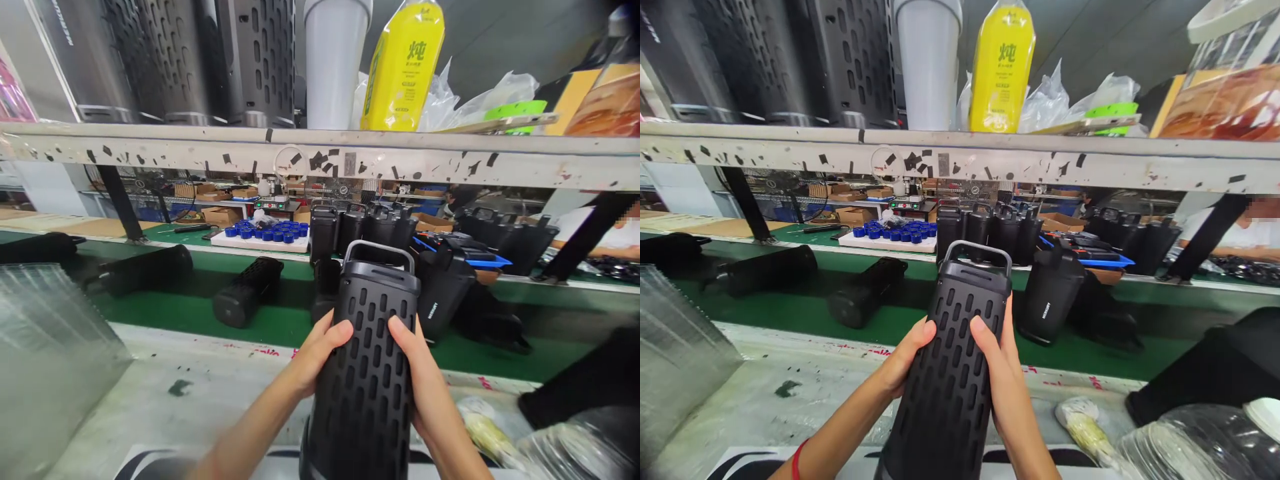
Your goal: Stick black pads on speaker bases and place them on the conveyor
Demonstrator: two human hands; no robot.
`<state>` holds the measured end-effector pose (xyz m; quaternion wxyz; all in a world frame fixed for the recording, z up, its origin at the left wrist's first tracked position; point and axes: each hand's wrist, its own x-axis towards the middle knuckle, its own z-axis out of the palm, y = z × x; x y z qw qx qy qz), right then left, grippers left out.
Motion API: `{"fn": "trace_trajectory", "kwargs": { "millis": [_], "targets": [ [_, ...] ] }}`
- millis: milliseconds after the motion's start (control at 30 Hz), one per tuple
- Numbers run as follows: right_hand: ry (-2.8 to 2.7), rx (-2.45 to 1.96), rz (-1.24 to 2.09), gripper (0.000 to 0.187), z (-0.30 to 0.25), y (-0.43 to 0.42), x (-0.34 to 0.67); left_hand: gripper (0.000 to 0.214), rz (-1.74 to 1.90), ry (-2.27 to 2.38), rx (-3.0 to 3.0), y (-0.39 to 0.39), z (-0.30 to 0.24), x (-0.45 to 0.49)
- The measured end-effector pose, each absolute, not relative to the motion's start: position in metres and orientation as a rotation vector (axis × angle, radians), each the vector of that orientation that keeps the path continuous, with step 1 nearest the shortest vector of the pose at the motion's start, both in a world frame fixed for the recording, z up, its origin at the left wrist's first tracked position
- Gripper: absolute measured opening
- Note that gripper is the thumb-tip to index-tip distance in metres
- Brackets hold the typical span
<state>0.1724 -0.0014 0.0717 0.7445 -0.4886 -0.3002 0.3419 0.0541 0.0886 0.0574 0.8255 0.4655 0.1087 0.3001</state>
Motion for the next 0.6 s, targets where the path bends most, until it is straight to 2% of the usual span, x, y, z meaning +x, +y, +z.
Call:
{"fn": "trace_trajectory", "kwargs": {
  "millis": [200,400,600],
  "targets": [
    [-0.757,-1.148,0.729,0.095,0.074,-0.002,0.181,0.079,0.685,0.267,0.984,0.085,0.055,0.059],
    [-0.955,-1.426,0.461,0.105,0.075,0.0,0.187,0.079,0.685,0.284,0.938,0.089,0.056,0.058],
    [-1.161,-1.351,0.809,0.119,0.078,-0.019,0.176,0.08,0.605,0.252,0.88,0.099,0.059,0.05]
  ]
}}
